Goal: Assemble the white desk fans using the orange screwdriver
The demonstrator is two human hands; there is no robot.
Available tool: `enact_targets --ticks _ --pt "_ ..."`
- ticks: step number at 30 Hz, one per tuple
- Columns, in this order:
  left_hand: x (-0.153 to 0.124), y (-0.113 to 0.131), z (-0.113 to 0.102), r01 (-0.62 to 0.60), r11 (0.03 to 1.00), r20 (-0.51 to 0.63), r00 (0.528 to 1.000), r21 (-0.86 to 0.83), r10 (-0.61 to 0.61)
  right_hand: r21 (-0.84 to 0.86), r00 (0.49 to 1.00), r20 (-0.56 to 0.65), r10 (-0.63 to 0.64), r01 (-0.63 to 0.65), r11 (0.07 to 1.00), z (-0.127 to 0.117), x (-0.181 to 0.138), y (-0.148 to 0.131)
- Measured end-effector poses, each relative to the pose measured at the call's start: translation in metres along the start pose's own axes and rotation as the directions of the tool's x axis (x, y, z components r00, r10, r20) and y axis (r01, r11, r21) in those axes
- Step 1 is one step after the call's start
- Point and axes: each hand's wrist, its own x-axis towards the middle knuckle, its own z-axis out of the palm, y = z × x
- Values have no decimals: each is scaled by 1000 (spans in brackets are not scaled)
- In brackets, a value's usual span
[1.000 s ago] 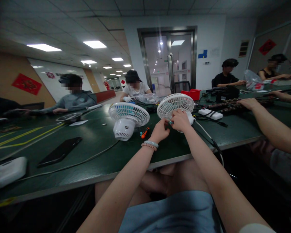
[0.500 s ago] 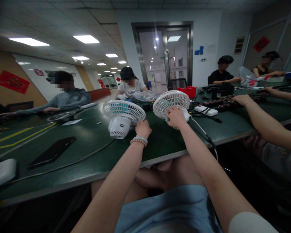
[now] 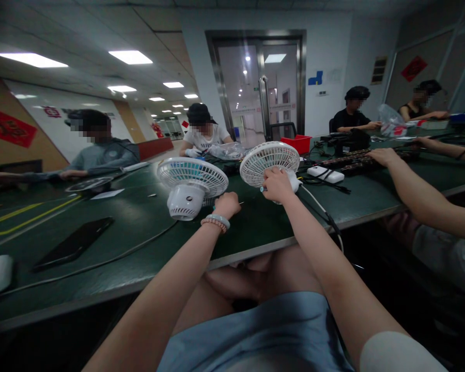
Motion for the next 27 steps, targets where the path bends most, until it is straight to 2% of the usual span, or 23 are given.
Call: enact_targets --ticks 5,8,10,12,19,27 --pt "2 -12 -1 -141 990 62 988 -3 141 1 1000 11 11 -11 1000 0 0 -1" --pt "-3 -26 -4 -286 957 -34 958 -59 284 -6 1000 5 6 -6 1000 0 0 -2" --pt "-8 -34 -7 -411 905 -118 909 -109 399 -10 1000 -6 3 -3 1000 0 0 -2" --pt "-12 -40 -12 -473 871 -175 876 -133 449 -12 1000 -9 4 -4 1000 0 0 -1" --pt "-20 -40 -26 -524 844 -273 833 -113 481 -21 1000 21 1 -1 1000 -1 -1 -1" --pt "-21 -41 -25 -522 849 -260 833 -76 489 -8 1000 28 3 -2 1000 -1 -1 -1"
